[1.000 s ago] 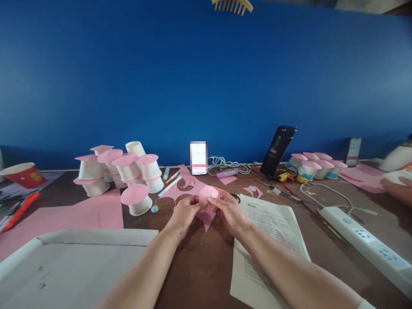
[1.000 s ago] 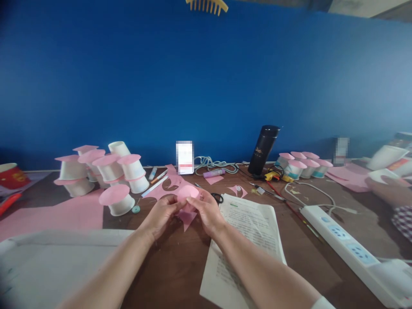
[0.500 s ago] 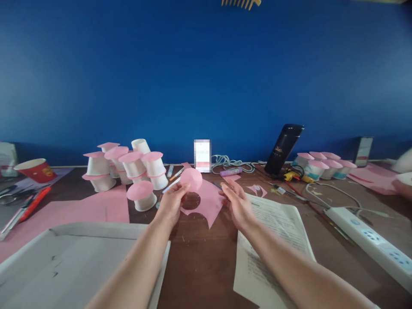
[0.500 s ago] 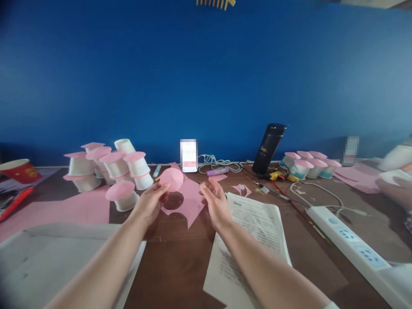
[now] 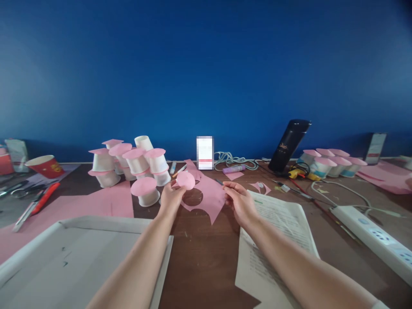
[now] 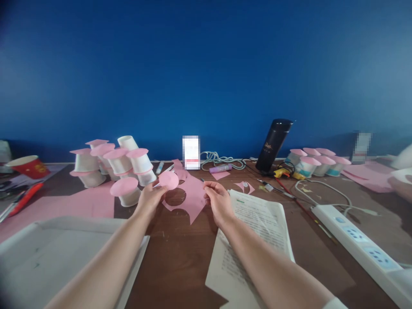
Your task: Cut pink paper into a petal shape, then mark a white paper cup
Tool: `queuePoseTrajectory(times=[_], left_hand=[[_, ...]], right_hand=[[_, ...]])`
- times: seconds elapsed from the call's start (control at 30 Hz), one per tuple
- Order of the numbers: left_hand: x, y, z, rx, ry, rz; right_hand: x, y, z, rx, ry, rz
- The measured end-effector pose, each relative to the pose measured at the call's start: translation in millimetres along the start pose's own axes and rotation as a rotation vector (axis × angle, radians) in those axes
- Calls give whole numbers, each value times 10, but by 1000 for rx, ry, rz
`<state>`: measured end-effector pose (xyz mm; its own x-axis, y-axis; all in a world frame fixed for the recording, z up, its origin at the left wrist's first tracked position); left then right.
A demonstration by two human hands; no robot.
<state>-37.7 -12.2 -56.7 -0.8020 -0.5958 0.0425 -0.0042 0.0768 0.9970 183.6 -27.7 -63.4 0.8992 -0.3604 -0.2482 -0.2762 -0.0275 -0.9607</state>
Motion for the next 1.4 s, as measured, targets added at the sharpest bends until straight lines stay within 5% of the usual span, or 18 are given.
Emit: queuePoseTrajectory(times=[0.23,0.37,0.67,1.13,1.4], left_hand=[[42,123,-89,-168,44,143],[33,110,-107,-293,54,423],[-8,201,-292,-925,93,785],[-83,104,-329,-877,-112,1176],[-100,109,-350,-881,-133,1135]], right_hand=[[2,24,23,32,-16,-12],[30,19,65,117,-7,-63],[166,-263,211,319,141,-109],[149,-91,182,842,-9,-594],[113,-63,213,884,-46,-662]])
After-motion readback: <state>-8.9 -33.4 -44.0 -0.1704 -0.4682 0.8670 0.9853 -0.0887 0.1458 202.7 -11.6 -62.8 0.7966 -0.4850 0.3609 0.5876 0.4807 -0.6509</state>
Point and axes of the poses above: each hand's wrist, its own z-axis towards the middle knuckle, its own x-axis out of the back of the hand, y = z × x, the point moved 2 cm from there along z, towards the middle knuckle, and after that the axes turned 10 degrees about y, right-handed, at the moved point
